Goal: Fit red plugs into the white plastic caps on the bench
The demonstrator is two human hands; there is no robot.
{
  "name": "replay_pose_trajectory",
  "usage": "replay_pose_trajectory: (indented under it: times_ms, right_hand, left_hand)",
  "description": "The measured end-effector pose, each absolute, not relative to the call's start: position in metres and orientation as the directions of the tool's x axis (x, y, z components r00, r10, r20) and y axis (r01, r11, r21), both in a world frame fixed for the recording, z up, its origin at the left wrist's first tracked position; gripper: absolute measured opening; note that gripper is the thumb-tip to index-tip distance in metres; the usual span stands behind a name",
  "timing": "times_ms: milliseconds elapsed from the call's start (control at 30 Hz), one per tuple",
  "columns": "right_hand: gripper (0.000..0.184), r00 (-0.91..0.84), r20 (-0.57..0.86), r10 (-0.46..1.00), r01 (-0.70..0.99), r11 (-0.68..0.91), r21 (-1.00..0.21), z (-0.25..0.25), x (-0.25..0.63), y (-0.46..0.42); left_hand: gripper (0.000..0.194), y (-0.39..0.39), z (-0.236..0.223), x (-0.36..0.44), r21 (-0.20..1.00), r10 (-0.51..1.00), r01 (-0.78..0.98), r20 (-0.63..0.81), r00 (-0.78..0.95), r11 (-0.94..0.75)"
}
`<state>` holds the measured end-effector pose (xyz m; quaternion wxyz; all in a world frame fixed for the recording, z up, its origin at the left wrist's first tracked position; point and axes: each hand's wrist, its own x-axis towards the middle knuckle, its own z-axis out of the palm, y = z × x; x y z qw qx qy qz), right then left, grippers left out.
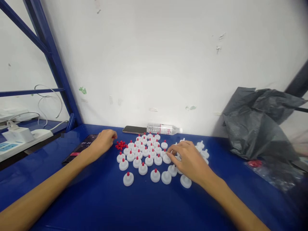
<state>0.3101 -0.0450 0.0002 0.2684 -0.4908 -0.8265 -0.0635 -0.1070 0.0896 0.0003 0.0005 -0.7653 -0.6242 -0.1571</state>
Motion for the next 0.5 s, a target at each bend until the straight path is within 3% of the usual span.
replay_pose_trajectory:
  times_ms: [133, 300, 500]
  right_hand:
    - [0.018, -0.344, 0.505, 0.792, 0.865, 0.477, -0.157, 0.0, 0.311, -0.044]
    - [0.019, -0.35, 0.52, 0.779, 0.861, 0.486, -0.148, -0.002, 0.312, -0.044]
    - [0.021, -0.386, 0.476, 0.79, 0.846, 0.508, -0.158, 0.001, 0.311, -0.047]
  left_hand:
    - [0.036, 0.083, 0.008, -0.094, 0.243, 0.94, 0.93, 0.268, 0.21, -0.277]
    - [0.033, 0.075, 0.008, -0.08, 0.334, 0.922, 0.868, 0.256, 0.291, -0.367]
    - [0.032, 0.074, 0.006, -0.078, 0.31, 0.907, 0.856, 0.219, 0.36, -0.414]
